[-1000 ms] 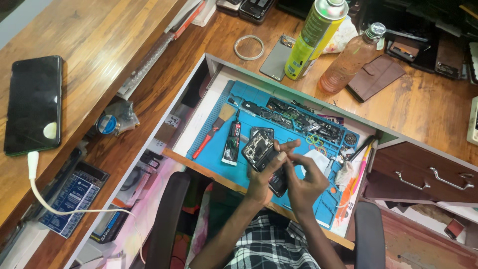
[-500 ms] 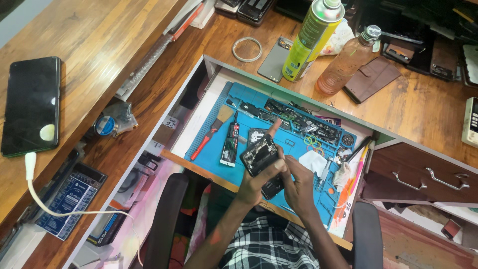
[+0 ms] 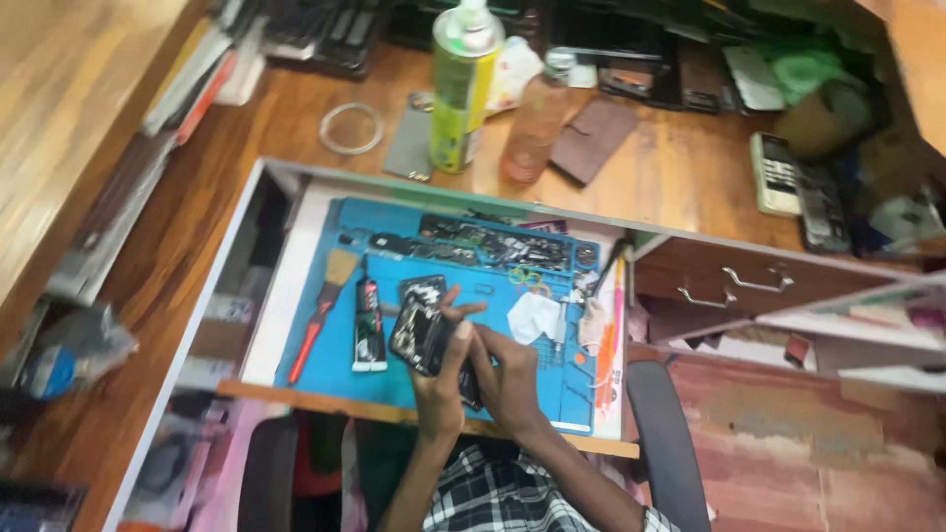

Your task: The person applies rubber bands to a mobile phone, then disassembles another device by prying internal components and handling the battery and circuit board by hand and with a small tool.

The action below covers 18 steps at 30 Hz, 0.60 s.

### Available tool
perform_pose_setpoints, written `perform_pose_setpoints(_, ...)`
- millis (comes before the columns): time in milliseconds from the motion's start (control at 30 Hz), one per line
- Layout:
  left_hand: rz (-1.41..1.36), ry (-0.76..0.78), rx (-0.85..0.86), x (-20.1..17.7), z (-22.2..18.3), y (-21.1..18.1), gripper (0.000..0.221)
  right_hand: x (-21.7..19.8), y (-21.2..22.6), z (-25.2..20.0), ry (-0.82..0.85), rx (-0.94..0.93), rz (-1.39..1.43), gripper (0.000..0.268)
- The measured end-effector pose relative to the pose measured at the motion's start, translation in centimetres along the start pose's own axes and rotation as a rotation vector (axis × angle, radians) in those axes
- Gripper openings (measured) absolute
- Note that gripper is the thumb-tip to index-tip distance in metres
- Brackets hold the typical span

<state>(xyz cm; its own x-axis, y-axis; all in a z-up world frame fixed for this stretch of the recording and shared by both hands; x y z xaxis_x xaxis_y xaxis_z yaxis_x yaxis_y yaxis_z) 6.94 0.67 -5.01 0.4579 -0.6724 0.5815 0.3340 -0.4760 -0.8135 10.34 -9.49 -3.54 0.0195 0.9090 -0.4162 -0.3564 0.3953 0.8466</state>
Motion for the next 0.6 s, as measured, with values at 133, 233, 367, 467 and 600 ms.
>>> perform_pose_setpoints(133,-0.102,-0.063,-0.033,-0.7,0.6,0.8,0.022,-0.2,0.9,-0.4,-0.019,-0.289,-0.058,0.013)
perform_pose_setpoints(233,-0.131,-0.183,-0.038,-1.0,0.0,1.7,0.018,-0.5,1.1,-0.5,0.018,-0.429,-0.102,0.010)
perform_pose_setpoints(367,-0.023,-0.247,-0.038,-1.5,0.1,2.0,0.019,-0.6,1.6,-0.2,-0.018,-0.483,-0.102,0.007)
perform_pose_setpoints(467,-0.018,-0.251,-0.069,-1.8,0.2,2.4,0.026,-1.2,2.0,-0.1,-0.067,-0.543,-0.083,0.007)
perform_pose_setpoints(600,-0.016,-0.370,-0.040,-2.8,0.4,3.2,0.048,-1.9,2.6,0.0,-0.147,-0.549,-0.034,0.008)
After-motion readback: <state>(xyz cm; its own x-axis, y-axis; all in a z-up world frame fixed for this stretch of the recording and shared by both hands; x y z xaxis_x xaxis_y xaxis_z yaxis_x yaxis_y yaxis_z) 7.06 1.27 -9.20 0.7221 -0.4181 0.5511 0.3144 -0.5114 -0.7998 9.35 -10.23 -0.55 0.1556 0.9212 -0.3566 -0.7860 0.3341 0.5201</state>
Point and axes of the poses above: each hand's wrist, its own z-axis towards the middle knuckle, its own x-axis out of the palm, y = z × x, the point moved 5 cm from there along z, towards the middle knuckle, and after that the axes turned 7 degrees about -y, right-handed, at the moved point
